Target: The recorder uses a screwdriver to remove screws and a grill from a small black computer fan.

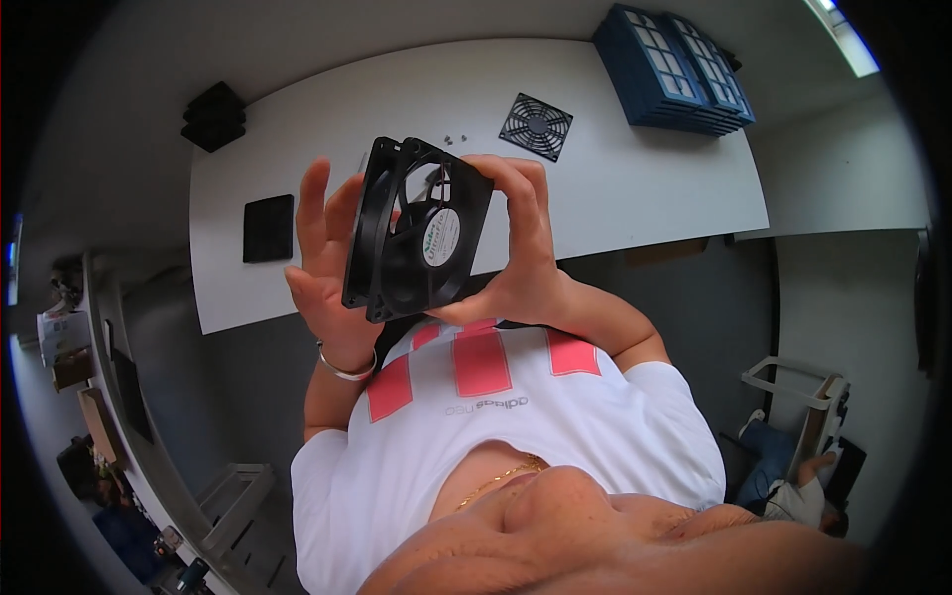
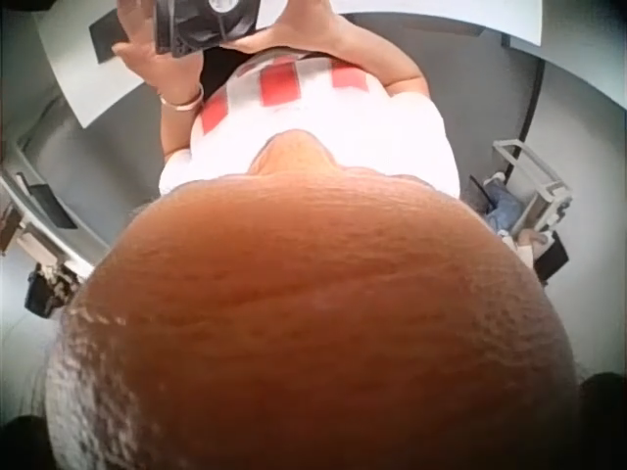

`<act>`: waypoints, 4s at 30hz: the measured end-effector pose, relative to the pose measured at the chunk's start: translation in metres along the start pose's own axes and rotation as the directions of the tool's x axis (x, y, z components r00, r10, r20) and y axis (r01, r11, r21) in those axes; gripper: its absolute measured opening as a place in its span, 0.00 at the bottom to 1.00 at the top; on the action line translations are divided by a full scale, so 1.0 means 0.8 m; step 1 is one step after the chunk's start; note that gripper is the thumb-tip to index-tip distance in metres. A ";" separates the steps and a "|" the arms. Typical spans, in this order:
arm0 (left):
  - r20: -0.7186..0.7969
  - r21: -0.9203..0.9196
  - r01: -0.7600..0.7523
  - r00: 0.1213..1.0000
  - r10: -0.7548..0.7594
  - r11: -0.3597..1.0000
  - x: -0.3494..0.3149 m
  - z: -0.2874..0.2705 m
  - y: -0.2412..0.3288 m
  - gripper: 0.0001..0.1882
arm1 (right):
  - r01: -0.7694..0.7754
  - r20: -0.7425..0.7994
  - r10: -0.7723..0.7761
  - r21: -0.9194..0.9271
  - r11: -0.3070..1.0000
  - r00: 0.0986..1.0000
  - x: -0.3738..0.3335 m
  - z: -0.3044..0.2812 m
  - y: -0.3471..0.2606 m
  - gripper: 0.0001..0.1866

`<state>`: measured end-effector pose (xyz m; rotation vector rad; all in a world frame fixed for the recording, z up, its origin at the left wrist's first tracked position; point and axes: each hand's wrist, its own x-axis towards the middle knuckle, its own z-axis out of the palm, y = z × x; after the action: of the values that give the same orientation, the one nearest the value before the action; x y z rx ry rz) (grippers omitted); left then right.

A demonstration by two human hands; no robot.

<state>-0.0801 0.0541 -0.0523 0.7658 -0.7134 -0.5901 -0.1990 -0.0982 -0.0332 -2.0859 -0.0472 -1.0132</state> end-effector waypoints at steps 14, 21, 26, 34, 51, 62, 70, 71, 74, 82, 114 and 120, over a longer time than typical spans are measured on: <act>-0.014 -0.442 -0.066 0.998 0.067 0.894 0.009 0.025 0.015 0.57 | 0.131 -0.273 -0.143 -0.064 0.989 0.951 0.002 0.007 -0.012 0.51; -0.279 -0.316 0.038 0.951 -0.131 0.948 -0.008 -0.008 0.027 0.40 | 0.164 -0.380 -0.204 -0.135 0.977 0.902 0.010 -0.001 -0.029 0.47; -0.272 -0.083 -0.094 0.960 0.069 0.992 0.002 0.049 0.024 0.42 | 0.175 -0.420 -0.223 -0.149 0.973 0.880 0.002 0.016 -0.020 0.45; 0.067 0.117 -0.061 0.996 0.053 0.991 -0.006 -0.102 0.016 0.33 | 0.200 -0.395 -0.224 -0.103 0.974 0.891 -0.002 0.010 -0.028 0.43; -0.111 0.163 -0.018 0.993 0.037 0.987 -0.003 0.039 -0.010 0.73 | 0.074 -0.226 -0.077 -0.024 0.997 0.971 -0.002 0.004 -0.008 0.56; -0.142 0.205 0.085 0.988 -0.057 0.975 0.003 0.034 -0.010 0.41 | 0.029 -0.100 -0.033 -0.042 0.999 0.994 0.001 0.014 -0.003 0.56; -0.235 0.402 0.086 0.972 0.013 0.911 -0.007 0.002 -0.023 0.30 | 0.008 -0.080 -0.009 -0.019 1.000 0.997 0.001 0.012 0.003 0.55; -0.214 0.432 0.080 0.977 0.016 0.898 -0.010 0.000 -0.020 0.28 | 0.011 -0.076 -0.013 -0.019 1.000 0.997 0.001 0.012 0.004 0.55; -0.178 0.420 0.074 0.984 0.002 0.904 -0.004 0.003 -0.016 0.26 | 0.016 -0.050 -0.017 -0.017 1.000 0.999 0.001 0.009 0.006 0.55; -0.236 0.286 0.153 0.968 -0.086 0.946 -0.004 0.005 -0.020 0.23 | -0.306 0.113 0.297 0.579 0.756 0.948 -0.011 -0.008 0.022 0.50; -0.170 0.484 -0.009 0.980 0.104 0.875 -0.001 0.009 0.005 0.19 | -0.733 0.499 0.547 0.558 0.390 0.672 -0.042 -0.025 0.060 0.48; -0.086 0.578 -0.054 0.988 0.126 0.814 0.005 0.019 0.012 0.19 | -0.612 0.500 0.497 0.786 0.082 0.709 -0.020 -0.024 0.024 0.49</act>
<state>-0.0868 0.0509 -0.0354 1.3134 -0.8217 -0.2265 -0.2156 -0.1190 -0.0495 -0.8419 0.1080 -0.1861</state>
